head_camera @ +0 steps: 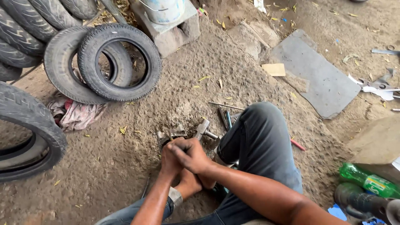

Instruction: The person sits on the ground and uses a hammer and a chisel to work on a small metal component held between their feet. They repeatedly strike the chisel to adjust or shape the part while surrounded by tires and tools.

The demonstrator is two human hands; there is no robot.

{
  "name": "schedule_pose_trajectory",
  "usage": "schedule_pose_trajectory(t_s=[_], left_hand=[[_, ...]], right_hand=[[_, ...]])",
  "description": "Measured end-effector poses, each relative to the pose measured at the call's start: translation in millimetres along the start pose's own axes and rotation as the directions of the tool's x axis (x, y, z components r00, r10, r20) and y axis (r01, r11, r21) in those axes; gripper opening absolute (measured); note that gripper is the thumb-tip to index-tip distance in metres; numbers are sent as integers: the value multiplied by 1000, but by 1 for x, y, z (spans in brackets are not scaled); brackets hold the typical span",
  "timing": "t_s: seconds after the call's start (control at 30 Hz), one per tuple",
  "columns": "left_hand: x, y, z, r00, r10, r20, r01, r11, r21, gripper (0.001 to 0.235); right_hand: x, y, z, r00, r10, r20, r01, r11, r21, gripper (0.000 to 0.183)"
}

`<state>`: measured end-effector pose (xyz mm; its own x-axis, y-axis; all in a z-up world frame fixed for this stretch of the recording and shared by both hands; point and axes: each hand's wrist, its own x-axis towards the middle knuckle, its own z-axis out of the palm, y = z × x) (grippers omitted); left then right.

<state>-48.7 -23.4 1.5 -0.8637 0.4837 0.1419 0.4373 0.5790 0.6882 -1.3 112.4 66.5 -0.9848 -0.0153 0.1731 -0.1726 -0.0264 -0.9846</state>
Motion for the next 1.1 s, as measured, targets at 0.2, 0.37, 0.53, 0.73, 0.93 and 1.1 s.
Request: schedule_pose_trajectory(t_s=[0.2, 0.37, 0.53, 0.73, 0.93, 1.1], left_hand=[[9, -20, -1, 998, 58, 24, -62, 983, 172, 15], [-1, -27, -3, 999, 35, 17, -33, 997, -71, 15], [2, -34, 3, 992, 107, 66, -107, 994, 3, 14], [1, -49, 3, 989, 110, 102, -112, 994, 16, 13], [-7, -48, 7, 989, 134, 67, -138, 989, 52, 11], [4, -32, 5, 981, 187, 55, -191, 980, 61, 10]], right_hand=[[8, -3, 3, 997, 52, -52, -50, 998, 43, 22], [1, -1, 4, 997, 72, 13, -72, 997, -35, 26], [-4, 5, 1, 984, -176, -32, 171, 978, -117, 26], [-1, 19, 4, 989, -146, 34, 147, 988, -41, 27], [-9, 14, -8, 991, -127, 34, 122, 986, 109, 26], [-5, 4, -17, 988, 31, 153, -23, 998, -54, 30]])
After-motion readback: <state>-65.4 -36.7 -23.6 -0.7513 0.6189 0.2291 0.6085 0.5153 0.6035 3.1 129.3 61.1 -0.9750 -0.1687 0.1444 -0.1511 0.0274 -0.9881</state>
